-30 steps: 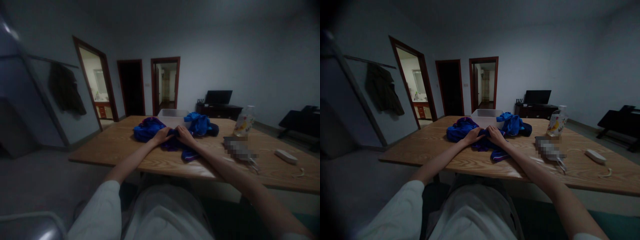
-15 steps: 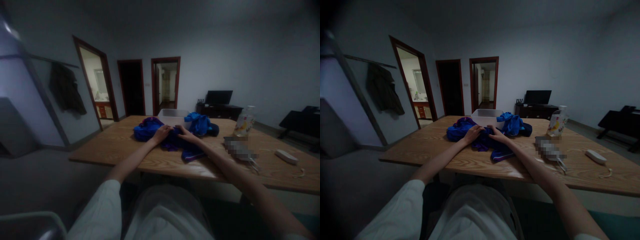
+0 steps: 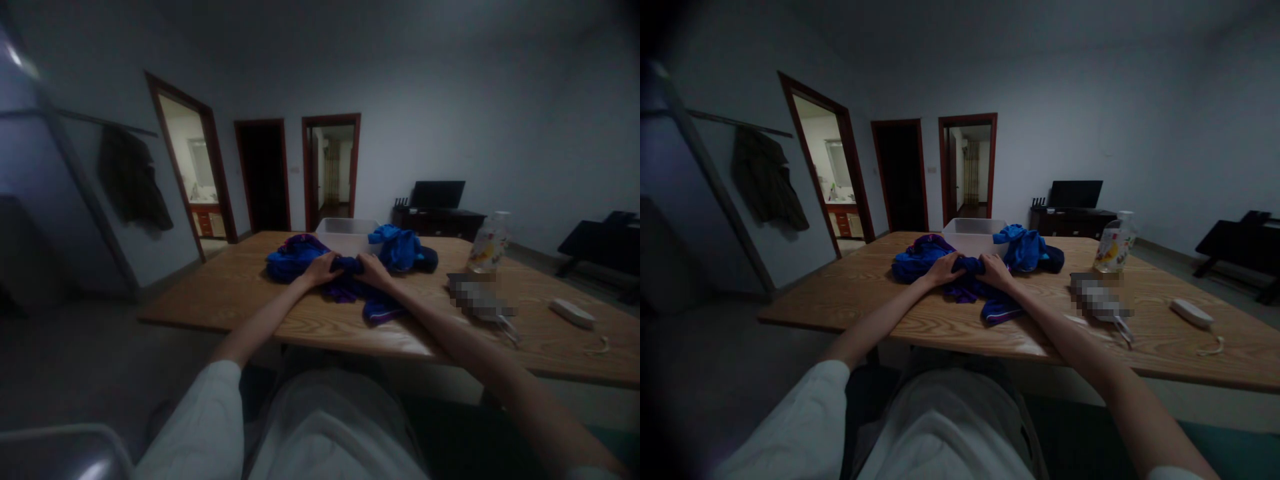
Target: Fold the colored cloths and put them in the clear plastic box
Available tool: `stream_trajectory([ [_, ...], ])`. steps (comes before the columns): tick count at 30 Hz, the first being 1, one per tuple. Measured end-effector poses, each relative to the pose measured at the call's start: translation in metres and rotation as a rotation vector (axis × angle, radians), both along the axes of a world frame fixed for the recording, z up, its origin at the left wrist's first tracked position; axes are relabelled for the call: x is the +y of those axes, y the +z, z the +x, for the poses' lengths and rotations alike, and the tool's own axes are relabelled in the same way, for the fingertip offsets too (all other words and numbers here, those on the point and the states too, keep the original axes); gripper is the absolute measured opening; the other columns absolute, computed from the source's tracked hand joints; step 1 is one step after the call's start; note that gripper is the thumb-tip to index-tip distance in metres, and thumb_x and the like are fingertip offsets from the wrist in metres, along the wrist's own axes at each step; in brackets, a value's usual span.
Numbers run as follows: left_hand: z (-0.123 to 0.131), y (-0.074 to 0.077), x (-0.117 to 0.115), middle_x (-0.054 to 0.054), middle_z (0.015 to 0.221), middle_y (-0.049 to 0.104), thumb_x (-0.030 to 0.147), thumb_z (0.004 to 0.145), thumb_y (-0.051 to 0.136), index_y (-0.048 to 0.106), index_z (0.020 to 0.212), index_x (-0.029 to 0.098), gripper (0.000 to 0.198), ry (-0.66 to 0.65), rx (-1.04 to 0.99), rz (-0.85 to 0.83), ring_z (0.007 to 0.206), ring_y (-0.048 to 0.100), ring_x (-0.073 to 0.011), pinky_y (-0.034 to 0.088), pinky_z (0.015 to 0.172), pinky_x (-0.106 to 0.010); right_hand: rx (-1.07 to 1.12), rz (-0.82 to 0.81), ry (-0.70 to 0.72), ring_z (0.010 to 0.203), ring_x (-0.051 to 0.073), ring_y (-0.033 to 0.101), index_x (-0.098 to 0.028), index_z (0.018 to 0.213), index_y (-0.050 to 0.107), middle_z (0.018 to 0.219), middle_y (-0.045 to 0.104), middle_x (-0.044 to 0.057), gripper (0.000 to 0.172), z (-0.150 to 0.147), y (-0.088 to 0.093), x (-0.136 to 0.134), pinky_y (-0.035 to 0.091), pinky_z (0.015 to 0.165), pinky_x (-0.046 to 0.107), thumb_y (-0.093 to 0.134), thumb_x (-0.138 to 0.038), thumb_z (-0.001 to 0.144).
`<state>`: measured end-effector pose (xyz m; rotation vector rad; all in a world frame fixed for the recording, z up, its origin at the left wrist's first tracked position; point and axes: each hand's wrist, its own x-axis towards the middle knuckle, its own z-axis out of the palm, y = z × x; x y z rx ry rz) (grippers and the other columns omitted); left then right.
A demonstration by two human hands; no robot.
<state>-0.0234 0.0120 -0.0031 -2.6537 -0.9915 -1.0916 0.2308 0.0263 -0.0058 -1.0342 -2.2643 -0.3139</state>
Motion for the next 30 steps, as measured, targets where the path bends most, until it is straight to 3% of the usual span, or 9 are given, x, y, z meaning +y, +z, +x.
stream_trajectory([
  [5, 0.005, 0.002, -0.005, -0.015, 0.107, 0.073, 0.07, 0.085, 0.07, 0.055, 0.135, 0.014, 0.076, 0.119, 0.032, -0.026, 0.1, 0.072, -0.0329, 0.056, 0.086, -0.04, 0.063, 0.053, -0.089, 0.092, 0.032, 0.065, -0.021, 0.093, 0.056, 0.093, 0.071, 0.012, 0.028, -0.006, 0.002, -0.003, 0.044, 0.091, 0.042, 0.076, -0.034, 0.079],
  [8, 0.009, 0.0, -0.007, -0.011, 0.1, 0.075, 0.071, 0.089, 0.066, 0.057, 0.132, 0.017, 0.069, 0.182, -0.018, -0.09, 0.094, 0.074, -0.0316, 0.056, 0.081, -0.038, 0.055, 0.064, -0.035, 0.093, 0.032, 0.065, -0.021, 0.094, 0.057, 0.096, 0.071, 0.013, 0.024, -0.013, -0.001, -0.008, 0.045, 0.089, 0.041, 0.074, -0.033, 0.082],
  [15, 0.009, -0.01, 0.0, -0.01, 0.102, 0.075, 0.056, 0.093, 0.068, 0.061, 0.126, 0.018, 0.051, 0.185, 0.016, -0.061, 0.095, 0.074, -0.0285, 0.056, 0.083, -0.035, -0.071, 0.025, 0.149, 0.099, 0.031, 0.062, -0.019, 0.107, 0.059, 0.107, 0.066, 0.014, 0.023, -0.012, -0.001, -0.02, 0.049, 0.091, 0.042, 0.066, -0.034, 0.091],
  [18, 0.007, -0.012, 0.004, -0.012, 0.11, 0.073, 0.044, 0.093, 0.07, 0.059, 0.132, 0.017, 0.049, 0.128, 0.074, -0.002, 0.101, 0.072, -0.0283, 0.056, 0.088, -0.037, -0.057, 0.027, 0.243, 0.108, 0.03, 0.059, -0.02, 0.109, 0.062, 0.118, 0.061, 0.015, 0.024, -0.002, 0.007, -0.022, 0.05, 0.099, 0.045, 0.059, -0.04, 0.097],
  [23, 0.007, -0.01, 0.006, -0.012, 0.123, 0.068, 0.033, 0.093, 0.069, 0.054, 0.138, 0.018, 0.05, 0.063, 0.06, 0.054, 0.113, 0.066, -0.0279, 0.052, 0.1, -0.042, 0.035, -0.042, 0.349, 0.127, 0.032, 0.054, -0.022, 0.114, 0.063, 0.135, 0.055, 0.015, 0.024, 0.004, 0.012, -0.015, 0.046, 0.112, 0.05, 0.06, -0.034, 0.094],
  [27, 0.009, -0.005, 0.001, -0.011, 0.129, 0.064, 0.026, 0.09, 0.068, 0.053, 0.141, 0.02, 0.053, 0.069, 0.082, 0.103, 0.12, 0.059, -0.0296, 0.047, 0.107, -0.045, 0.106, -0.051, 0.307, 0.128, 0.031, 0.057, -0.022, 0.12, 0.058, 0.14, 0.053, 0.015, 0.033, 0.004, 0.006, -0.006, 0.05, 0.108, 0.048, 0.064, -0.036, 0.091],
  [30, 0.009, -0.001, -0.003, -0.012, 0.128, 0.063, 0.026, 0.088, 0.069, 0.054, 0.142, 0.021, 0.055, 0.092, 0.112, 0.142, 0.123, 0.055, -0.032, 0.045, 0.108, -0.047, 0.181, 0.006, 0.268, 0.132, 0.035, 0.055, -0.019, 0.133, 0.05, 0.144, 0.051, 0.019, 0.055, 0.004, 0.005, -0.003, 0.049, 0.108, 0.048, 0.071, -0.041, 0.087],
])
